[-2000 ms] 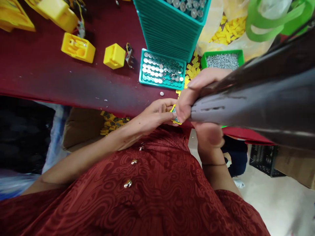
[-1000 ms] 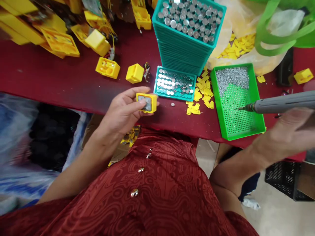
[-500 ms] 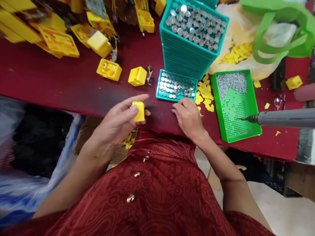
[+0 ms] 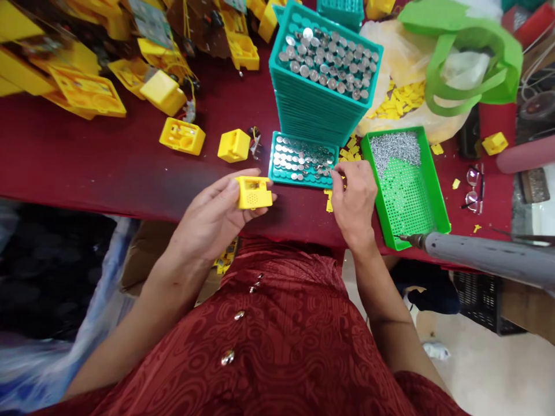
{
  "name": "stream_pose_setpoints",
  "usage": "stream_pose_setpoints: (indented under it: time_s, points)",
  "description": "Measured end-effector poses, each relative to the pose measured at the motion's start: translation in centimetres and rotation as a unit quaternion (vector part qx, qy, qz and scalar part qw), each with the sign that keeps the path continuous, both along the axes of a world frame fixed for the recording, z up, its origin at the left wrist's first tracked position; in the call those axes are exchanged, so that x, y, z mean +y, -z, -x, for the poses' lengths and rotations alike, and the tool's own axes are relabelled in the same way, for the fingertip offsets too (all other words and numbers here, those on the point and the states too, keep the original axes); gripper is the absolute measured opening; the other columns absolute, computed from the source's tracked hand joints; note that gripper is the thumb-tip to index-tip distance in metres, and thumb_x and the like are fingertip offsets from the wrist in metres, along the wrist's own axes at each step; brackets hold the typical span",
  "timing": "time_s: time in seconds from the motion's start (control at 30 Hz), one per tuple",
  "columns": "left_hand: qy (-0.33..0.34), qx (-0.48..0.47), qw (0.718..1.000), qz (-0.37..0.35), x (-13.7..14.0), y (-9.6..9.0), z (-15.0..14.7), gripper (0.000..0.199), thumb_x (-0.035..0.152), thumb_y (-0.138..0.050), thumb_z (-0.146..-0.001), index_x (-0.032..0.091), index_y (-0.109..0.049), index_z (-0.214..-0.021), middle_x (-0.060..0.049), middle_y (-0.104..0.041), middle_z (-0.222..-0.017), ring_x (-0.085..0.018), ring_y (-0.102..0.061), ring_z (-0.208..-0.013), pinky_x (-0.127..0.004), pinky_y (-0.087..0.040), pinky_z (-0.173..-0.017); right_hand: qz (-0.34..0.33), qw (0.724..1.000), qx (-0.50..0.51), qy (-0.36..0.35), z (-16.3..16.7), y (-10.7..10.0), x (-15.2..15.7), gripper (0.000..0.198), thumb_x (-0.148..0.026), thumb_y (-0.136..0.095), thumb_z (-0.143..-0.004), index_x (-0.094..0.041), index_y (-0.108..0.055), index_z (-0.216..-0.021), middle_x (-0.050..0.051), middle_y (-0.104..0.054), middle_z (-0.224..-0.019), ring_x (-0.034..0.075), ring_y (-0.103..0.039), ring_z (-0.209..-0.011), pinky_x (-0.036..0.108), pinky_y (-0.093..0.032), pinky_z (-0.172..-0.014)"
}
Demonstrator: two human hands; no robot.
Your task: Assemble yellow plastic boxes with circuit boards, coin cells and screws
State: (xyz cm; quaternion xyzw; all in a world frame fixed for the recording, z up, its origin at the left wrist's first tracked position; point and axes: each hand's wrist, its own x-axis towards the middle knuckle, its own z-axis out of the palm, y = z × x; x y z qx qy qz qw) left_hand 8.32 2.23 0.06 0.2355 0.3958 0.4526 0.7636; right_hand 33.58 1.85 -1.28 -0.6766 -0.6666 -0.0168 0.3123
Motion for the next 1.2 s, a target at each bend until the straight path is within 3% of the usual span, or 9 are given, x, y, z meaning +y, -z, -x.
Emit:
stream_pose_setpoints:
  time_s: [0.17,0.3,0.37,0.47,0.6,0.67,0.9,1.1,1.2]
  points:
    - [0.034,-0.039,0.998,0.041,0.0,0.3,-0.7,0.024,0.032,-0.086,-0.092,0.019,-0.083,-0.111,-0.007,-0.083,-0.108,-0.018,-0.080,-0.094,-0.026,-0.067,-0.077,0.098,0.994,-0.015,0.043,-0.1,1.3,0.9,0.012,-0.024,-0.066,-0.100,-0.019,-0.076,-0.098,0.011,-0.070,-0.101,0.026,-0.065,-0.101,0.045,-0.054,-0.099]
    - [0.046,-0.039,0.996,0.060,-0.2,0.4,-1.0,0.023,0.027,-0.085,-0.092,0.018,-0.082,-0.113,-0.007,-0.082,-0.109,-0.016,-0.079,-0.094,-0.026,-0.067,-0.082,0.156,0.986,-0.034,0.048,-0.3,0.7,1.5,0.011,-0.019,-0.063,-0.099,-0.017,-0.073,-0.095,0.014,-0.069,-0.106,0.029,-0.063,-0.108,0.051,-0.053,-0.105]
    - [0.049,-0.038,0.996,0.061,-0.4,0.7,-1.1,0.027,0.027,-0.087,-0.089,0.019,-0.082,-0.115,-0.006,-0.082,-0.110,-0.016,-0.078,-0.096,-0.026,-0.066,-0.083,0.143,0.989,-0.008,0.040,0.2,-0.2,1.3,0.011,-0.019,-0.062,-0.098,-0.018,-0.070,-0.091,0.013,-0.069,-0.103,0.028,-0.064,-0.107,0.050,-0.053,-0.103]
    - [0.043,-0.025,0.998,0.037,-0.7,1.3,-1.2,0.034,0.031,-0.090,-0.087,0.021,-0.081,-0.118,-0.005,-0.082,-0.113,-0.016,-0.077,-0.099,-0.026,-0.065,-0.086,0.091,0.986,0.140,-0.019,2.3,-1.8,0.1,0.011,-0.025,-0.065,-0.097,-0.020,-0.071,-0.090,0.008,-0.071,-0.095,0.022,-0.066,-0.092,0.040,-0.055,-0.088]
    - [0.035,0.029,0.998,-0.039,-1.2,2.0,-1.5,0.040,0.041,-0.088,-0.089,0.024,-0.079,-0.124,-0.005,-0.081,-0.123,-0.017,-0.075,-0.106,-0.030,-0.064,-0.093,0.120,0.931,0.321,-0.125,6.3,-2.7,-1.3,0.012,-0.025,-0.067,-0.092,-0.019,-0.075,-0.085,0.002,-0.073,-0.085,0.014,-0.065,-0.078,0.029,-0.053,-0.074]
    - [0.042,0.062,0.994,-0.076,-1.4,2.2,-1.5,0.044,0.045,-0.086,-0.091,0.024,-0.077,-0.128,-0.006,-0.080,-0.128,-0.019,-0.075,-0.112,-0.033,-0.062,-0.099,0.125,0.924,0.338,-0.132,7.6,-2.6,-1.4,0.012,-0.023,-0.067,-0.090,-0.018,-0.075,-0.082,0.002,-0.073,-0.083,0.012,-0.064,-0.076,0.026,-0.051,-0.072]
    - [0.033,0.153,0.977,-0.142,-1.8,2.7,-1.3,0.052,0.053,-0.081,-0.095,0.021,-0.073,-0.135,-0.009,-0.079,-0.132,-0.022,-0.074,-0.116,-0.037,-0.059,-0.107,0.102,0.950,0.276,-0.109,8.1,-1.6,-1.1,0.016,-0.022,-0.067,-0.090,-0.018,-0.079,-0.080,0.002,-0.072,-0.080,0.012,-0.064,-0.076,0.028,-0.049,-0.075]
    - [0.005,0.228,0.961,-0.157,-2.3,1.4,-1.8,0.040,0.043,-0.079,-0.097,0.024,-0.075,-0.132,-0.008,-0.080,-0.132,-0.023,-0.073,-0.120,-0.038,-0.055,-0.113,0.198,0.872,0.433,-0.112,7.9,-1.2,-0.9,0.014,-0.028,-0.072,-0.087,-0.017,-0.078,-0.080,0.002,-0.077,-0.082,0.012,-0.065,-0.072,0.026,-0.053,-0.070]
    - [-0.004,0.232,0.960,-0.154,-2.2,1.2,-2.2,0.040,0.040,-0.078,-0.097,0.023,-0.075,-0.132,-0.007,-0.080,-0.132,-0.023,-0.073,-0.119,-0.038,-0.055,-0.113,0.162,0.895,0.407,-0.088,8.3,-1.2,-1.0,0.013,-0.025,-0.072,-0.087,-0.019,-0.079,-0.079,0.002,-0.078,-0.083,0.013,-0.067,-0.076,0.029,-0.055,-0.076]
